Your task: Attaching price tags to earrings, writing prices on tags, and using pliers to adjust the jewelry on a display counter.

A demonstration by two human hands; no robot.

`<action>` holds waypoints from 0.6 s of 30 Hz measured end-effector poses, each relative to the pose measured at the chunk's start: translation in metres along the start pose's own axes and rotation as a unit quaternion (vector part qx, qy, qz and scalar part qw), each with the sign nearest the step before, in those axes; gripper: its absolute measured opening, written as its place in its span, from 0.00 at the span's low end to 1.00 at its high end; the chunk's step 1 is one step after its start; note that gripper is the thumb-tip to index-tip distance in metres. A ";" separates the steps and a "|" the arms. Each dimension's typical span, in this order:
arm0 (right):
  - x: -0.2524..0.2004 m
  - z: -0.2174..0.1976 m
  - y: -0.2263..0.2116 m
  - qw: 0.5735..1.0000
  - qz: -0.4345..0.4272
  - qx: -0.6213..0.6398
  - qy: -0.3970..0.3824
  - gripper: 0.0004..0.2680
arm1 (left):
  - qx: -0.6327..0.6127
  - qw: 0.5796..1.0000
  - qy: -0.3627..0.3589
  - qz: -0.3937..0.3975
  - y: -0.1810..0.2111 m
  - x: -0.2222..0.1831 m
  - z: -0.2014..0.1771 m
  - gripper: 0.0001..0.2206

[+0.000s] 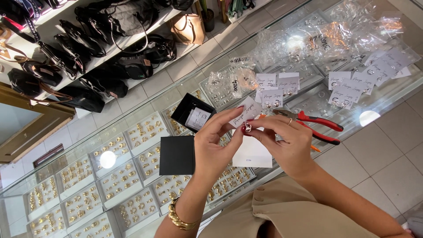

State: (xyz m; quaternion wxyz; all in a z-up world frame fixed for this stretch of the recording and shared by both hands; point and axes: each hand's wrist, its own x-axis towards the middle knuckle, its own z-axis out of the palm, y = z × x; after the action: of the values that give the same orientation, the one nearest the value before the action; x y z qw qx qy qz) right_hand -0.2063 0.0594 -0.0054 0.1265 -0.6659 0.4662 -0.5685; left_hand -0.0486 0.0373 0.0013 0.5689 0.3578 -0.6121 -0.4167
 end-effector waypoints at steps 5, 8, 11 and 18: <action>0.002 0.000 -0.001 1.000 -0.012 -0.015 0.006 0.06 | 0.006 1.000 -0.013 -0.009 0.009 0.000 -0.002 0.17; 0.000 0.000 0.003 1.000 -0.011 -0.017 0.009 0.06 | 0.014 1.000 -0.014 -0.001 0.007 -0.001 -0.003 0.17; 0.000 0.000 0.003 1.000 -0.009 -0.018 0.012 0.05 | 0.026 0.999 -0.015 0.016 0.013 -0.001 -0.001 0.18; -0.005 0.001 0.010 1.000 -0.019 -0.020 0.000 0.05 | 0.052 0.997 -0.025 0.043 0.019 0.000 -0.001 0.18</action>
State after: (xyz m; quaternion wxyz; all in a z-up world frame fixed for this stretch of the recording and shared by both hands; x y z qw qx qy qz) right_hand -0.2096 0.0573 -0.0159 0.1023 -0.6773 0.4643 -0.5615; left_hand -0.0469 0.0452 0.0189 0.5518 0.3497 -0.6617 -0.3680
